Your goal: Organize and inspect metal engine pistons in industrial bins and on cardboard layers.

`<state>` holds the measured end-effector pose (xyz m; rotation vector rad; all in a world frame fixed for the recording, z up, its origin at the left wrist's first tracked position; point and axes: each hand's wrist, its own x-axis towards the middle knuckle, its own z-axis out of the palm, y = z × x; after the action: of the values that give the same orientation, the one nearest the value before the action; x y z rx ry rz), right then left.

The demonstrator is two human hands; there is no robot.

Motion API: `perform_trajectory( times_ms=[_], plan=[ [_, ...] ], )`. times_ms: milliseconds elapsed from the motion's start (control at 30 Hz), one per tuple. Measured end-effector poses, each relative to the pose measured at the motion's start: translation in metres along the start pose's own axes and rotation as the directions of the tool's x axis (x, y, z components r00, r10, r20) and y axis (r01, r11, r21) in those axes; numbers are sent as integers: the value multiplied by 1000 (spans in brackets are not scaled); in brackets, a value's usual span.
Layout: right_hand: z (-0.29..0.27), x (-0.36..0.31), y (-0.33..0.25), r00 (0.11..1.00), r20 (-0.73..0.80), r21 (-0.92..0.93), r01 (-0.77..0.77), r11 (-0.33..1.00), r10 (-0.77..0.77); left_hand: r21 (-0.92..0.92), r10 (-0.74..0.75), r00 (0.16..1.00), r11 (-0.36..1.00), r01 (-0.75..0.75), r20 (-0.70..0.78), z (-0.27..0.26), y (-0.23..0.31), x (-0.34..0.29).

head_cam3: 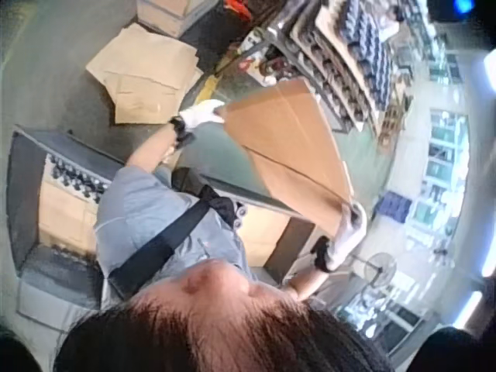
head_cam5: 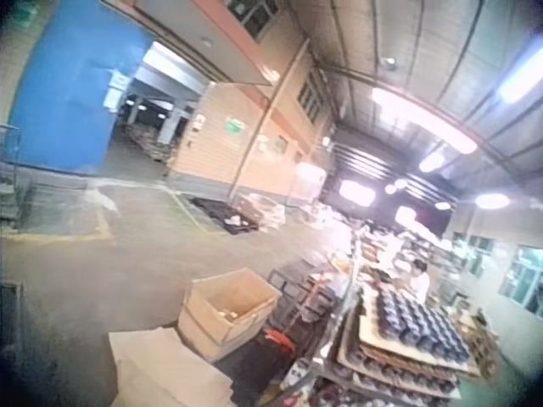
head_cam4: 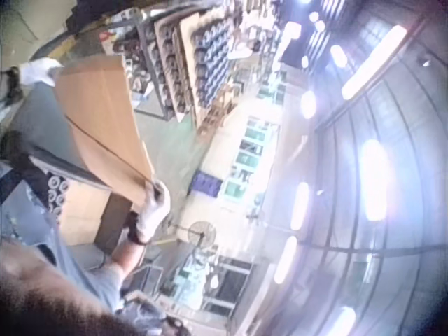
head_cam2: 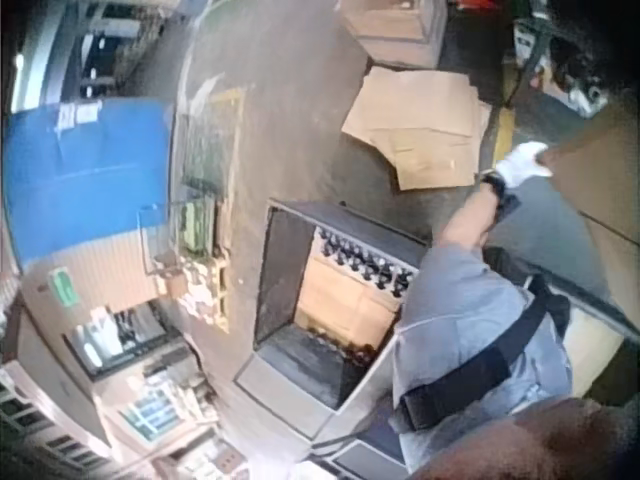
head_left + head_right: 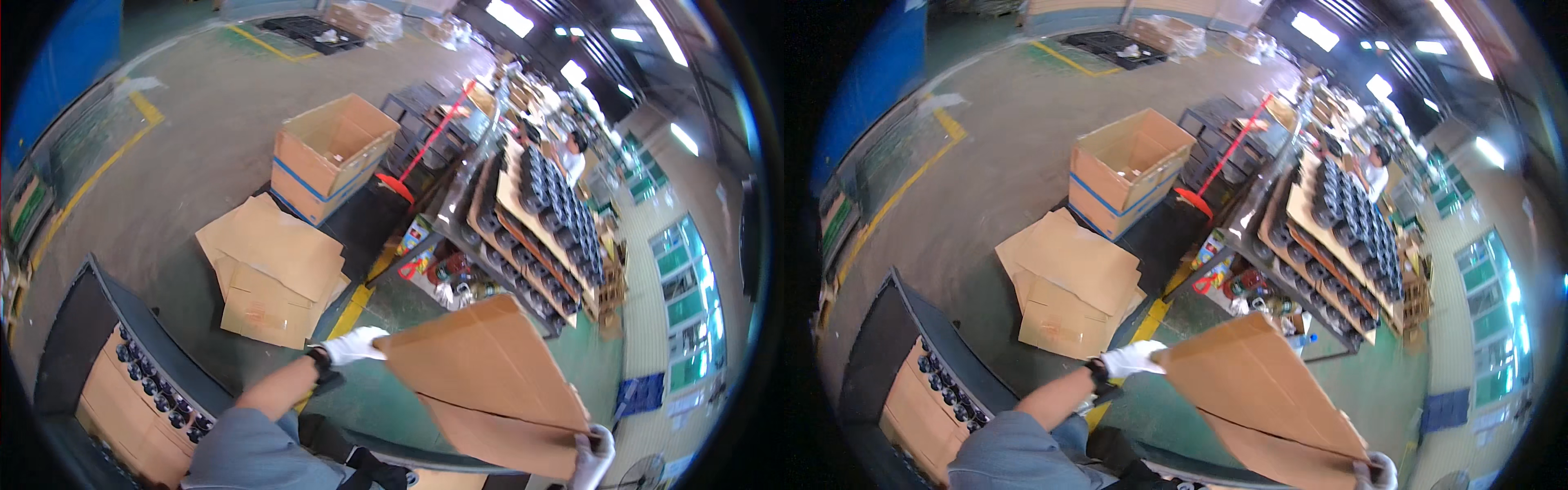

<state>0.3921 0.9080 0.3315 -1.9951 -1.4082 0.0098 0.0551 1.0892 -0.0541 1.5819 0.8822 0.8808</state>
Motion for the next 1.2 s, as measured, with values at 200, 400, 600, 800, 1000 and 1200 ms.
perform_trajectory(
  times_ms=[200, 400, 600, 800, 1000, 1200],
  plan=[
    [171, 80, -11, 892, 414, 296, 55, 954, -180, 199, -193, 970, 955, 220, -147, -132, -5, -104],
    [377, 117, -14, 720, 543, 546, 87, 833, -432, 48, -478, 806, 850, 525, -349, -182, -18, -166],
    [544, 97, -96, 552, 692, 532, 46, 846, -465, -277, -634, 501, 741, 612, -590, -238, -120, -239],
    [622, 108, -199, 877, 360, 724, -47, 688, -319, -56, -182, 59, 570, 819, -981, -333, -104, -164],
    [550, 23, -117, 633, 395, 575, 394, 717, -666, -52, -357, 174, 541, 839, -918, -257, -153, -236],
    [421, -79, 140, 529, 847, -84, 39, 996, 50, 301, -890, 189, 62, 952, -414, -83, -174, -348]
  ],
)
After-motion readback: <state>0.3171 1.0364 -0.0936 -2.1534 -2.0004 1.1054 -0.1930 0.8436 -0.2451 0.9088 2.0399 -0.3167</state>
